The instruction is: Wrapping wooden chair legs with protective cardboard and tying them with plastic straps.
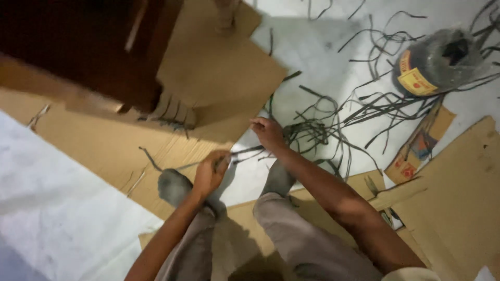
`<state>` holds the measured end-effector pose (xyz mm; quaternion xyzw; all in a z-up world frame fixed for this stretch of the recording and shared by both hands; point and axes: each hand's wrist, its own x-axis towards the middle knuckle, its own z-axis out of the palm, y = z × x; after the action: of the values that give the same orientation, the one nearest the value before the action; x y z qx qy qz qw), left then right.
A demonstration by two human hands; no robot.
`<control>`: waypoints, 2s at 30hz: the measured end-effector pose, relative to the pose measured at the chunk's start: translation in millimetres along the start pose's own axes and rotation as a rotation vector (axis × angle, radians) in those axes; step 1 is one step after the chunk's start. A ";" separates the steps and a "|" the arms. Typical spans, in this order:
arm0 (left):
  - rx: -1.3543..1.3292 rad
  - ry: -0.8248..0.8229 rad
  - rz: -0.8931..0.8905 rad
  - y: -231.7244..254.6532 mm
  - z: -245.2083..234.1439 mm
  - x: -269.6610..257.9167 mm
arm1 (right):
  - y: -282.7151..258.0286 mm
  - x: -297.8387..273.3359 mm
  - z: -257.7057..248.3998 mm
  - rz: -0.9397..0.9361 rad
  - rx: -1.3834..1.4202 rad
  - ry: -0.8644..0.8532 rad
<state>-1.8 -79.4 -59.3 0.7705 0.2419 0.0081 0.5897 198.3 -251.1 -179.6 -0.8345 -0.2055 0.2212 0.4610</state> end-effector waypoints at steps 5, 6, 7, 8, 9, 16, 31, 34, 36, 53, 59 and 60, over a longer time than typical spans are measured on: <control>0.132 -0.135 -0.048 -37.2 11.4 -11.2 | 52.9 18.5 -47.8 0.055 -0.044 0.220; 0.134 -0.142 -0.046 -40.3 14.7 -13.2 | 48.2 20.3 -63.8 0.059 -0.043 0.226; 0.154 -0.185 -0.012 -43.1 17.7 -14.4 | 43.0 23.3 -80.1 0.099 -0.037 0.268; 0.174 -0.228 0.022 -45.6 20.8 -15.8 | 37.6 25.8 -96.6 0.139 -0.030 0.308; 0.177 -0.234 0.024 -36.2 22.2 -13.7 | 43.1 26.2 -107.8 0.143 -0.027 0.314; 0.162 -0.328 0.086 -12.8 58.1 4.1 | 89.8 38.3 -182.1 0.174 -0.205 0.426; 0.054 -0.546 -0.107 -29.3 112.2 -3.4 | 130.2 94.1 -315.0 0.237 -0.620 0.468; 0.055 -0.591 -0.125 -43.3 118.0 1.2 | 130.1 114.1 -319.1 0.298 -0.601 0.508; 0.051 -0.598 -0.068 -56.8 120.7 7.3 | 142.0 124.2 -321.8 0.338 -0.577 0.540; 0.058 -0.695 -0.232 -88.1 103.5 -83.1 | 176.9 214.1 -392.0 0.235 -0.700 0.373; 0.058 -0.719 -0.255 -56.8 106.6 -31.6 | 207.8 183.8 -360.3 0.100 -0.815 0.518; 0.058 -0.725 -0.266 -55.3 105.4 -18.2 | 208.3 178.9 -354.0 0.102 -0.812 0.514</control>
<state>-6.6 -171.4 -136.9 0.7017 0.1155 -0.3483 0.6107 571.2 -495.7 -222.0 -0.9836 -0.1136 -0.0681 0.1225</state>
